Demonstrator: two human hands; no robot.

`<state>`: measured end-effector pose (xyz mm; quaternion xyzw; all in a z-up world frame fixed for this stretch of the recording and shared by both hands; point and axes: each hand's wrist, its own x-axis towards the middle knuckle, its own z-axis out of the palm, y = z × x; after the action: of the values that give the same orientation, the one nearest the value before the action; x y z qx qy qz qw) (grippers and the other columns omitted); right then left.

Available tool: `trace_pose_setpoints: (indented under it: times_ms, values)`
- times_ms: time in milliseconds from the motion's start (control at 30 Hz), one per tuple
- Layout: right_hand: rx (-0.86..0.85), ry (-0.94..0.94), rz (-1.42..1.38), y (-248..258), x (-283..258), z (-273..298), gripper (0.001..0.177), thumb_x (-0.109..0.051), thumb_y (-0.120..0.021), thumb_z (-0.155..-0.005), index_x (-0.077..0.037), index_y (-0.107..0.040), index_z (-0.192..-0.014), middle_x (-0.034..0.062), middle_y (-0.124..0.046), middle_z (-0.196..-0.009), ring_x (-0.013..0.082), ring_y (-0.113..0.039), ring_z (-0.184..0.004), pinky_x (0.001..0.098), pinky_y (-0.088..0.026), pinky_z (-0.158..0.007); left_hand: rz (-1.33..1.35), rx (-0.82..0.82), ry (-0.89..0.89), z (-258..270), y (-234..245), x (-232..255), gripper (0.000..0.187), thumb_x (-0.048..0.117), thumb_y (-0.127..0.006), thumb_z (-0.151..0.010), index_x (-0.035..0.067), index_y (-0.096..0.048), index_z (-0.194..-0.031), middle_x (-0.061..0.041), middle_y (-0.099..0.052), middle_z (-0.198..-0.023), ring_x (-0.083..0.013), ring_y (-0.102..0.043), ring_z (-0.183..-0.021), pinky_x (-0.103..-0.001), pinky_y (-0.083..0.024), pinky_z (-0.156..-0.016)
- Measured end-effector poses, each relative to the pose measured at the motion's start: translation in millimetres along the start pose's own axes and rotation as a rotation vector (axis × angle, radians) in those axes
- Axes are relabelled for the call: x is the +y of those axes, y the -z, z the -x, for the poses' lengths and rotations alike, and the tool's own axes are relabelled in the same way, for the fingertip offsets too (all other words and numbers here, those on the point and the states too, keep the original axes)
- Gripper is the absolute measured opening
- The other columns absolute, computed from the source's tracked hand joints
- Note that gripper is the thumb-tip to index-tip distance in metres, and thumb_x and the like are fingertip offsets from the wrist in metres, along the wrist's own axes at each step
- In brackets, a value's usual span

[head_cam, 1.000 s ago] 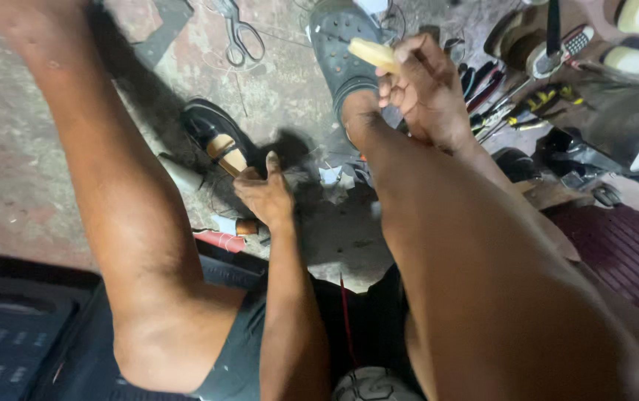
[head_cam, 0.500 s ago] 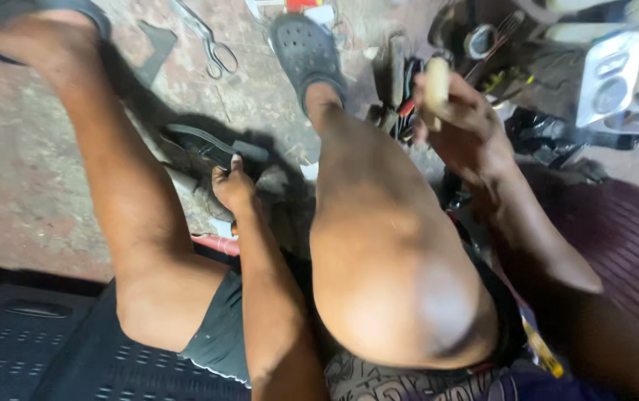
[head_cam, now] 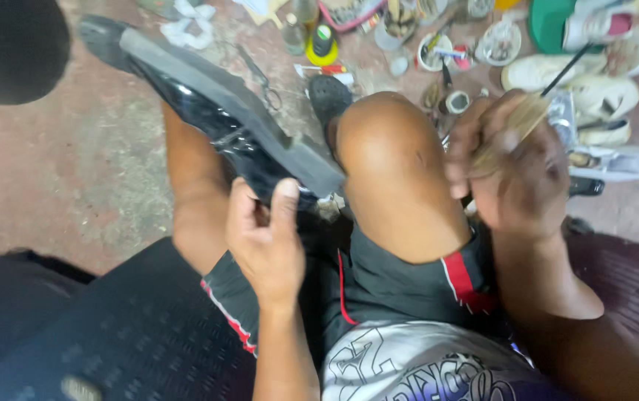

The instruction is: The person holds a black shoe and uses a small pointed tool to scrape and clean the seam between the sole and the upper. They repeatedly rotate the shoe to access different edges and continue scraping along the perimeter.

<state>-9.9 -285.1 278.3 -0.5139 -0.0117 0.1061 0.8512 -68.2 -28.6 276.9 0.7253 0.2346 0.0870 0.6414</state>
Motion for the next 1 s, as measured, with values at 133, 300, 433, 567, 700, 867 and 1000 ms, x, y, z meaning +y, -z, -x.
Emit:
trace_pose_setpoints:
  times_ms: [133, 300, 433, 567, 700, 867, 1000]
  values:
    - [-0.179, 0.037, 0.222, -56.8, -2.1, 14.2, 0.018, -0.013, -0.066, -0.104, -0.005, -0.052, -0.113, 0.0137, -0.060, -0.123, 0.0197, -0.065, -0.099, 0.0322, -0.057, -0.084, 0.132, -0.023, -0.119, 40.6, 15.4, 30.2, 0.011, 0.010, -0.072, -0.103, 0.003, -0.064, -0.102, 0.005, -0.055, -0.096, -0.0036, -0.041, -0.077, -0.020, -0.035, -0.069]
    - [-0.257, 0.070, 0.680, -96.7, -2.3, 35.7, 0.032, -0.017, -0.067, -0.100, -0.003, -0.048, -0.121, 0.0131, -0.058, -0.134, 0.0167, -0.060, -0.119, 0.0344, -0.050, -0.110, 0.133, -0.013, -0.133, 78.5, 23.1, 38.2, 0.012, 0.008, -0.074, -0.097, 0.002, -0.064, -0.097, 0.005, -0.054, -0.090, -0.0026, -0.038, -0.070, -0.019, -0.034, -0.063]
    - [-0.273, -0.008, 0.868, -99.8, -9.1, 45.8, 0.038, -0.016, -0.067, -0.095, -0.002, -0.053, -0.127, 0.0153, -0.059, -0.121, 0.0168, -0.057, -0.110, 0.0320, -0.048, -0.100, 0.292, -0.041, -0.062, 93.4, 20.1, 36.9, 0.011, 0.008, -0.072, -0.099, 0.000, -0.064, -0.104, 0.006, -0.051, -0.090, -0.0027, -0.035, -0.073, -0.020, -0.032, -0.064]
    - [-0.311, -0.059, 0.647, -90.0, -7.8, 50.2, 0.024, -0.019, -0.062, -0.101, -0.004, -0.046, -0.111, 0.0123, -0.063, -0.136, 0.0109, -0.058, -0.108, 0.0288, -0.050, -0.098, 0.366, -0.080, -0.045, 98.5, 12.7, 30.9, 0.012, 0.008, -0.070, -0.104, 0.000, -0.063, -0.108, 0.006, -0.050, -0.094, -0.0024, -0.036, -0.078, -0.020, -0.033, -0.069]
    - [-0.320, -0.009, 0.629, -85.5, -5.1, 52.6, 0.022, -0.018, -0.061, -0.106, -0.003, -0.046, -0.113, 0.0141, -0.065, -0.133, 0.0102, -0.056, -0.108, 0.0283, -0.048, -0.098, 0.201, -0.143, 0.135, 99.7, 12.2, 26.4, 0.024, 0.011, -0.072, -0.096, 0.002, -0.065, -0.116, 0.004, -0.058, -0.085, -0.0019, -0.042, -0.069, -0.019, -0.037, -0.061]
    - [-0.104, -0.411, 0.512, -84.9, -10.3, 60.5, 0.035, -0.035, -0.044, -0.101, -0.012, -0.054, -0.125, 0.0091, -0.068, -0.117, 0.0097, -0.071, -0.088, 0.0286, -0.060, -0.062, 0.340, -0.225, 0.095, 96.0, 15.9, 15.8, 0.026, 0.011, -0.071, -0.099, -0.001, -0.064, -0.122, -0.002, -0.070, -0.108, -0.0069, -0.062, -0.095, -0.024, -0.053, -0.086]
    - [-0.163, -0.063, 1.047, -77.6, -21.9, 59.4, 0.032, -0.032, -0.046, -0.109, -0.006, -0.057, -0.122, 0.0111, -0.066, -0.108, 0.0160, -0.061, -0.080, 0.0292, -0.050, -0.069, 0.418, -0.134, 0.030, 87.6, 24.2, 6.7, 0.030, 0.011, -0.068, -0.102, -0.002, -0.059, -0.127, -0.003, -0.067, -0.117, -0.0095, -0.063, -0.106, -0.026, -0.051, -0.099]
